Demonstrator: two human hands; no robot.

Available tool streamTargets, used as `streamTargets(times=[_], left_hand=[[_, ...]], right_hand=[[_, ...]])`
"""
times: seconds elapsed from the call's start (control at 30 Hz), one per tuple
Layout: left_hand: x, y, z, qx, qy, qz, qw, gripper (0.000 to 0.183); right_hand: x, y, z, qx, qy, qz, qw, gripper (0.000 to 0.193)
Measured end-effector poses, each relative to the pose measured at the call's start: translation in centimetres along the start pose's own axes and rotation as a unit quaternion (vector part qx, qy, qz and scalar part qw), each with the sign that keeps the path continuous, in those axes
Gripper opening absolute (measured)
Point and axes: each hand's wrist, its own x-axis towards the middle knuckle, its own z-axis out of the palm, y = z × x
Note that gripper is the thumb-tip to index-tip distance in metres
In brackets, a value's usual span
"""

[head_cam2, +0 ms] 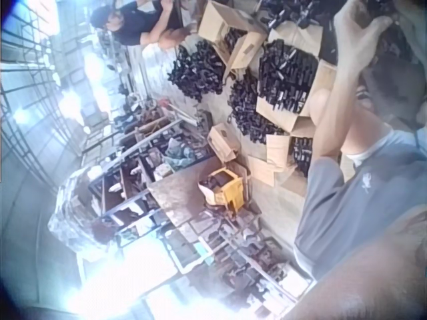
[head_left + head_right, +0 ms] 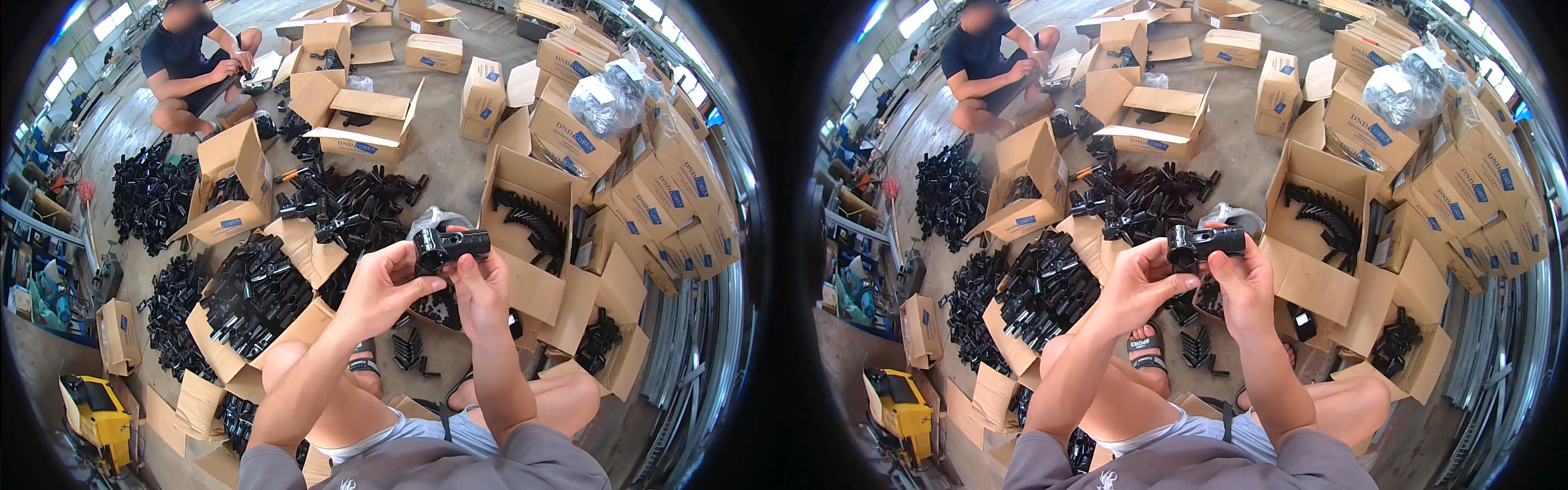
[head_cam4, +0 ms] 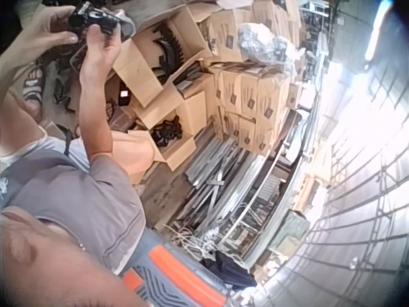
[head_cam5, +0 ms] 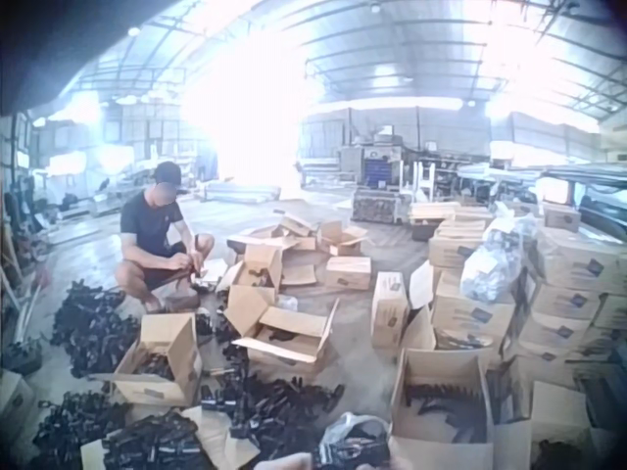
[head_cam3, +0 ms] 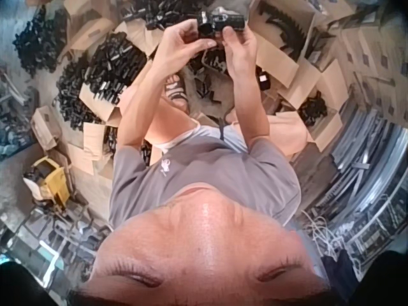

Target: The person takes black plastic components from a box and inserts a small metal piece into each one by hand while sitting on the floor.

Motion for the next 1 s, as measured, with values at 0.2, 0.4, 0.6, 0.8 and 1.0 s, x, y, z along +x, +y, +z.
streamTargets(times=[0.2,0.4,0.6,0.8,1.0], left_hand=[[-0.2,1.3,0.1,-0.01,0.006,-0.005,1.0,0.029],[-0.3,1.6,-0.2,-0.007,0.002,-0.024,1.0,0.027],[-0.2,2.1,-1.2,-0.021,0.059,-0.011,0.998,0.027],[-0.7,2.7,-3.7,0.017,0.147,0.025,0.989,0.035],[-0.7,3.2,-4.2,0.014,0.204,0.026,0.979,0.033]], right_hand=[[0.4,-0.3,-0.6,-0.052,-0.019,0.02,0.998,0.042],[0.8,-0.2,-0.9,-0.091,-0.036,0.032,0.995,0.049],[2.2,1.9,-4.6,-0.082,0.046,0.011,0.996,0.047],[1.4,12.3,-17.5,-0.325,0.077,0.313,0.889,0.033],[1.1,20.9,-20.9,-0.536,0.084,0.154,0.826,0.026]])
